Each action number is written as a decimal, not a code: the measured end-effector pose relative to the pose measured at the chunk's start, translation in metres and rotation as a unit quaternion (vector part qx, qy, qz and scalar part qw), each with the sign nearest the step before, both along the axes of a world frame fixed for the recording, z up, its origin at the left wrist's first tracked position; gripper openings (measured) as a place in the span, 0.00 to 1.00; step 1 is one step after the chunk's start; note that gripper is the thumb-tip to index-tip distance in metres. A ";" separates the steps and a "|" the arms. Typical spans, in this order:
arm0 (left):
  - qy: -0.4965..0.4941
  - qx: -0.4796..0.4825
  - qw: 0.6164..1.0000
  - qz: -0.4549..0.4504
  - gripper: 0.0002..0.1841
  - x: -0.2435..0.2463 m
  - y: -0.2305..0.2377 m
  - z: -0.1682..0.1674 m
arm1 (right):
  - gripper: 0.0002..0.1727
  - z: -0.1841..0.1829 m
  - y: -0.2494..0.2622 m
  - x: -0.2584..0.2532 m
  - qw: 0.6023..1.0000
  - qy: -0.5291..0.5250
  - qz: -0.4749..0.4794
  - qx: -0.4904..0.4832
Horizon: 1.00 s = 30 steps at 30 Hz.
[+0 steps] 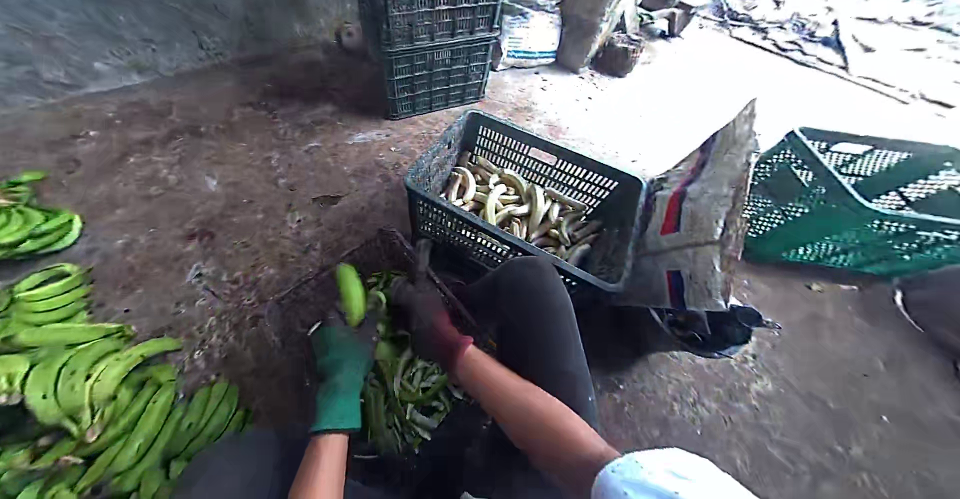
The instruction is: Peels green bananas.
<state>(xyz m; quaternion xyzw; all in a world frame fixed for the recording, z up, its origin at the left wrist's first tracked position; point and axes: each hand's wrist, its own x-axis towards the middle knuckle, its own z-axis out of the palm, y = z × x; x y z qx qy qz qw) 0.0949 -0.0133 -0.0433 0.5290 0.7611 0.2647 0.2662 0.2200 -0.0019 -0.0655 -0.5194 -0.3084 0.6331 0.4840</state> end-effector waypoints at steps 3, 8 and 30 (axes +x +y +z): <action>-0.191 0.106 0.961 0.168 0.38 -0.005 0.006 0.003 | 0.34 -0.023 -0.011 -0.032 0.996 -0.067 -0.054 0.000; -0.628 0.256 0.731 0.078 0.17 -0.044 0.025 -0.014 | 0.37 -0.049 -0.004 -0.043 0.993 -0.093 -0.060 -0.044; -0.388 0.211 0.897 0.002 0.39 -0.075 0.004 0.004 | 0.25 0.075 -0.010 -0.016 0.831 -0.418 -0.010 0.367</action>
